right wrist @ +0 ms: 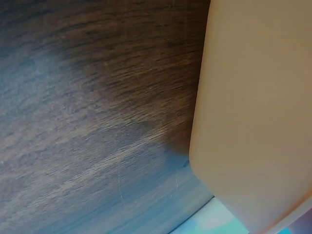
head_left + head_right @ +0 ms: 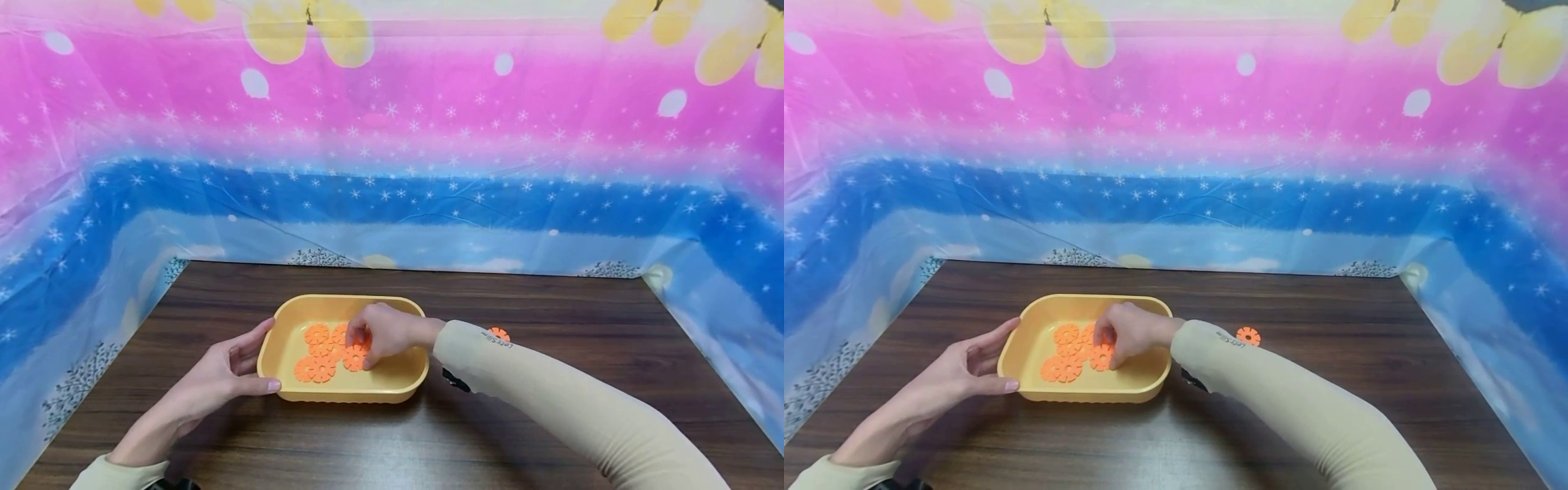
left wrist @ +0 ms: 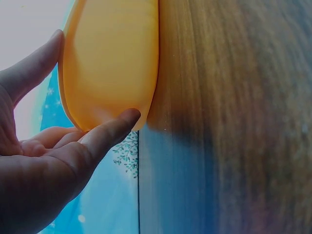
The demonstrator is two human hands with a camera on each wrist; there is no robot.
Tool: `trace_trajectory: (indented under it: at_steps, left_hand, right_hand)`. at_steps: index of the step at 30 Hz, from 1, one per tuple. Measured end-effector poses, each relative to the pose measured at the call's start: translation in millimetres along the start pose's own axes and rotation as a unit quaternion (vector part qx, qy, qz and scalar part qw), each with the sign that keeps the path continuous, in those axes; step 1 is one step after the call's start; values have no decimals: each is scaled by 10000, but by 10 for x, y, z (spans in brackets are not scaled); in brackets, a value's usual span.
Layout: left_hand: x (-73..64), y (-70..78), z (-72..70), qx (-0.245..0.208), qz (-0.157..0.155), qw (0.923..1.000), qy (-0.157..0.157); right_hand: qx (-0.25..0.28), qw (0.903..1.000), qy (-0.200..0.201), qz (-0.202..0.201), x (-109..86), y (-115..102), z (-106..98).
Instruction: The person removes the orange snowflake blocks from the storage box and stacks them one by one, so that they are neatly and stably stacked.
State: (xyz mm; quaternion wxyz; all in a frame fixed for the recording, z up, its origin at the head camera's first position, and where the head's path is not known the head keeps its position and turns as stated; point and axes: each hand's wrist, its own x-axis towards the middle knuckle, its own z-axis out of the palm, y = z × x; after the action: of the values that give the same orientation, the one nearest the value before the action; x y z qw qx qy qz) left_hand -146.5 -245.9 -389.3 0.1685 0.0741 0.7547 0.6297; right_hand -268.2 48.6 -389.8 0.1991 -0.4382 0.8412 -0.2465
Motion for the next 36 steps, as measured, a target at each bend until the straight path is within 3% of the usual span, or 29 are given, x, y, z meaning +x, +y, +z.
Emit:
trace_trajectory:
  at_steps: [9, 36]
  left_hand:
    - [2, -9, -1, 34, 7, 10000, 3]
    - [-1, -10, -5, 5, 51, 10000, -24]
  right_hand:
    - [296, 9993, -57, 238, -19, -34, -3]
    - [257, 9991, -308, 117, -31, -59, -54]
